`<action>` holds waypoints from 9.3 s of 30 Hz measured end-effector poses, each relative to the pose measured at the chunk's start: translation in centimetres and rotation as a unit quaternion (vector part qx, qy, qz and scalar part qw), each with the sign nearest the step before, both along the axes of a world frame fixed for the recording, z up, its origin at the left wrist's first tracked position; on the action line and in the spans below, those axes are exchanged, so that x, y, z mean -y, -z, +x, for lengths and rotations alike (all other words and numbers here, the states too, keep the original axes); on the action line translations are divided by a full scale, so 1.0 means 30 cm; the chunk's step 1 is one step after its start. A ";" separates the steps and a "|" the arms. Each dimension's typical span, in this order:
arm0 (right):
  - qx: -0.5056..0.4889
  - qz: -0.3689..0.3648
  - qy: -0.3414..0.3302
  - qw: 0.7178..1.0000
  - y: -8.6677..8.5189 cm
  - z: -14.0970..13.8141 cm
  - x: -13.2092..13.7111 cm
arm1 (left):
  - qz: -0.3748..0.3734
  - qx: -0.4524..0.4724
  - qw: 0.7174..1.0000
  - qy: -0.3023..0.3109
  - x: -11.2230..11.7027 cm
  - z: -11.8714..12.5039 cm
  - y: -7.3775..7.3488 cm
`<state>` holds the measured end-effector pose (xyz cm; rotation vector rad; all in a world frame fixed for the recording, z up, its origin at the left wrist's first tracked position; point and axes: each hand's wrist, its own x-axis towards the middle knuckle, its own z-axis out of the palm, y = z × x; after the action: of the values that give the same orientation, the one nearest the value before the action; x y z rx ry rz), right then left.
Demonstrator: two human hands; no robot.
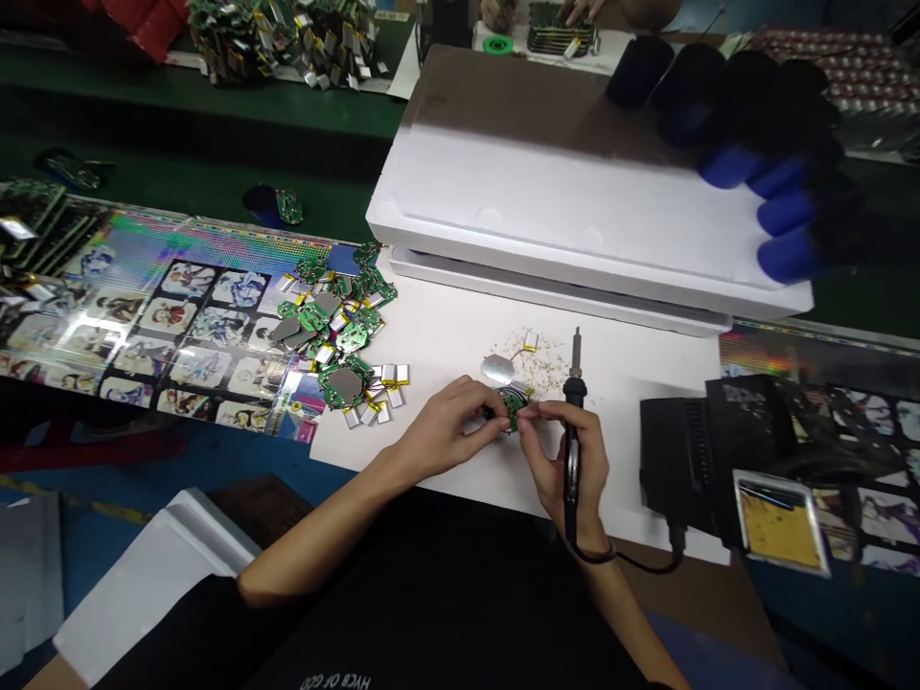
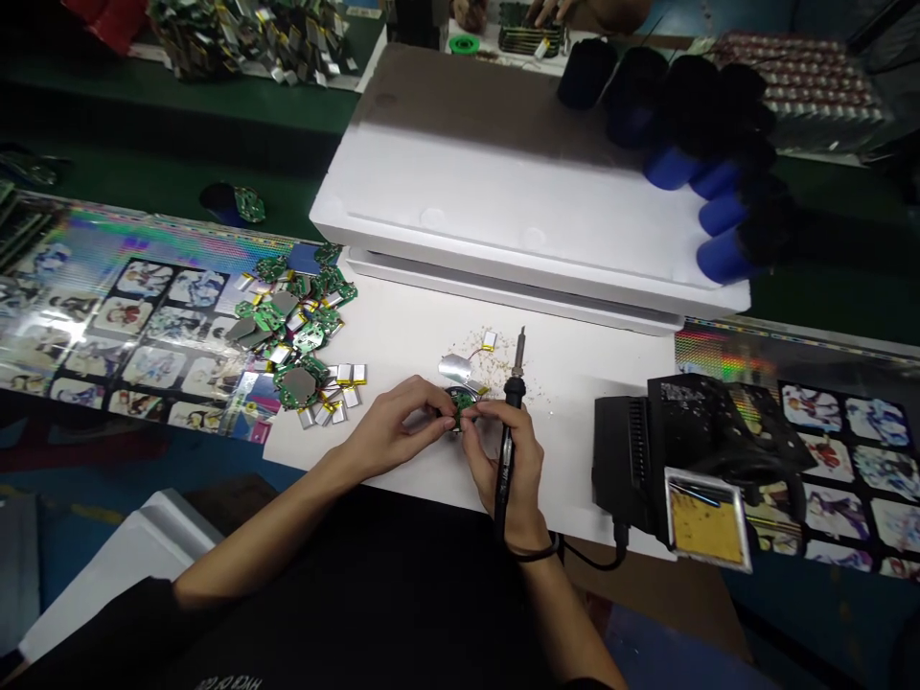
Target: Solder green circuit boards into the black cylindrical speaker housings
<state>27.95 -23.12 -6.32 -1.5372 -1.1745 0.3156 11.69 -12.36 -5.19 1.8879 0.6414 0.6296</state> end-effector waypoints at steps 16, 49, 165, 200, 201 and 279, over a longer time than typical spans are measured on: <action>-0.079 -0.010 0.004 0.997 -0.004 -0.018 -0.014 | -0.066 0.035 0.996 -0.051 0.010 0.009 -0.019; -0.113 0.018 -0.005 0.993 -0.010 -0.030 -0.038 | -0.185 0.072 0.977 -0.081 0.031 0.012 0.008; 0.089 -0.067 -0.107 0.988 -0.162 0.187 0.076 | 0.120 -0.010 0.990 0.072 -0.071 -0.013 0.014; 0.123 -0.043 -0.071 0.989 -0.005 0.042 0.047 | 0.145 0.011 0.987 0.071 -0.078 -0.020 0.025; 0.133 -0.042 -0.075 0.987 0.001 0.041 0.041 | 0.145 0.017 0.987 0.073 -0.078 -0.022 0.030; 0.040 0.020 0.097 0.994 -0.043 0.145 0.252 | 0.378 -0.115 0.885 0.247 -0.188 0.032 -0.081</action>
<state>32.29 -30.68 -5.03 -1.6267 -1.0753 0.1018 12.66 -6.73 -2.75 2.7556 0.0037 0.3300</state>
